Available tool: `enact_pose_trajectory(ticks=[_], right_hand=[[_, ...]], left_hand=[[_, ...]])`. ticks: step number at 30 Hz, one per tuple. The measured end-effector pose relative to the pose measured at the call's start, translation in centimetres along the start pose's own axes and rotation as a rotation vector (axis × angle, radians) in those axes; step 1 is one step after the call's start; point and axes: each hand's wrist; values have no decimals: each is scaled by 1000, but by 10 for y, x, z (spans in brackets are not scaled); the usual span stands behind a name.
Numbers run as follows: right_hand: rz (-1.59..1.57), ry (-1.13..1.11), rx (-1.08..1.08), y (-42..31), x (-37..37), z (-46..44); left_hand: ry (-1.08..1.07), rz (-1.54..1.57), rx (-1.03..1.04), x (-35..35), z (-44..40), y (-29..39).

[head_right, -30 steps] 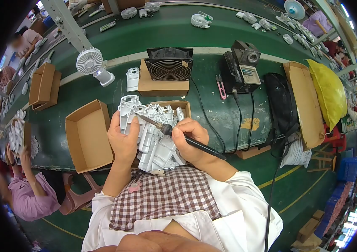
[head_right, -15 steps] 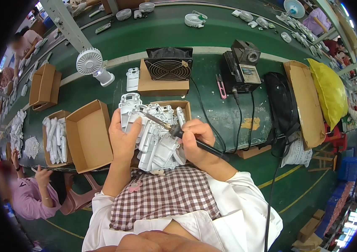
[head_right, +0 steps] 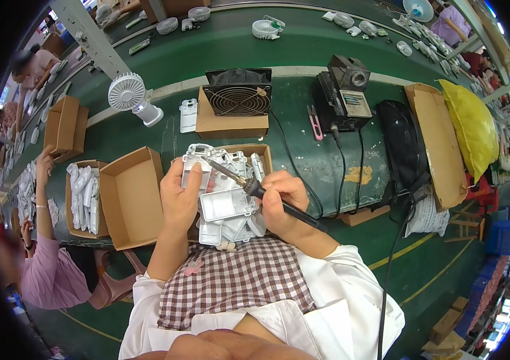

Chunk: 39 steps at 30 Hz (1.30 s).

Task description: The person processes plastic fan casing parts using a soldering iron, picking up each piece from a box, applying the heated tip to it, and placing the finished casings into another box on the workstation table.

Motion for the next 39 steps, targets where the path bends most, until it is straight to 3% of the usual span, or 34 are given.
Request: enact_pose_trajectory(ticks=[6,18,39], right_hand=[[71,-85,108,-5,-1,-3],[249,-163,96,-7,6,-7],[238,-139,30,-1,6,-5]], left_hand=[[58,53,-45,-2,0,-3],[119,67,-72,-1,0,1],[120,44,-45,-2,2,1]])
Point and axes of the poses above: each hand's wrist, its own z-axis away from the middle knuckle, its own x-axis out of the palm, y = z × x, and after that the axes turned 14 degrees about y, right-handed
